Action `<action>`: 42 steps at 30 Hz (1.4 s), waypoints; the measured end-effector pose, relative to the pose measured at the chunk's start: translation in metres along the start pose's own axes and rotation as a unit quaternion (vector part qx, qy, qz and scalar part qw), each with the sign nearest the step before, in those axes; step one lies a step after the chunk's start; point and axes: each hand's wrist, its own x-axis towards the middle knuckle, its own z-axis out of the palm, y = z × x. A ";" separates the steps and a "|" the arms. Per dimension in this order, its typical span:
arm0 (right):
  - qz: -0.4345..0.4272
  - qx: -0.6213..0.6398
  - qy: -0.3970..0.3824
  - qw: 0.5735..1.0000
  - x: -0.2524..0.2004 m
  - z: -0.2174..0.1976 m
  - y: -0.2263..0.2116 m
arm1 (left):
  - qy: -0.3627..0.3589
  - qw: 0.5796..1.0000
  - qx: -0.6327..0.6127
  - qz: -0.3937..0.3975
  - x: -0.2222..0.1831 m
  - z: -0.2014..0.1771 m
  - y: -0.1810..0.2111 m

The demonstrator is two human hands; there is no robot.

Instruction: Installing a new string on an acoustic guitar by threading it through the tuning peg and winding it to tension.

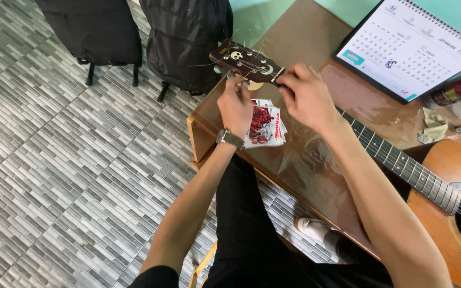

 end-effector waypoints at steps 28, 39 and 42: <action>0.198 -0.004 -0.007 0.980 0.040 0.057 -0.001 | 0.006 0.995 0.083 0.056 0.001 0.003 -0.008; 0.329 0.077 -0.153 0.929 0.074 0.078 0.028 | -0.012 0.991 0.131 0.038 0.004 0.001 -0.008; 0.389 0.129 -0.303 0.860 0.112 -0.020 -0.044 | -0.023 0.985 0.160 0.060 0.008 -0.002 -0.012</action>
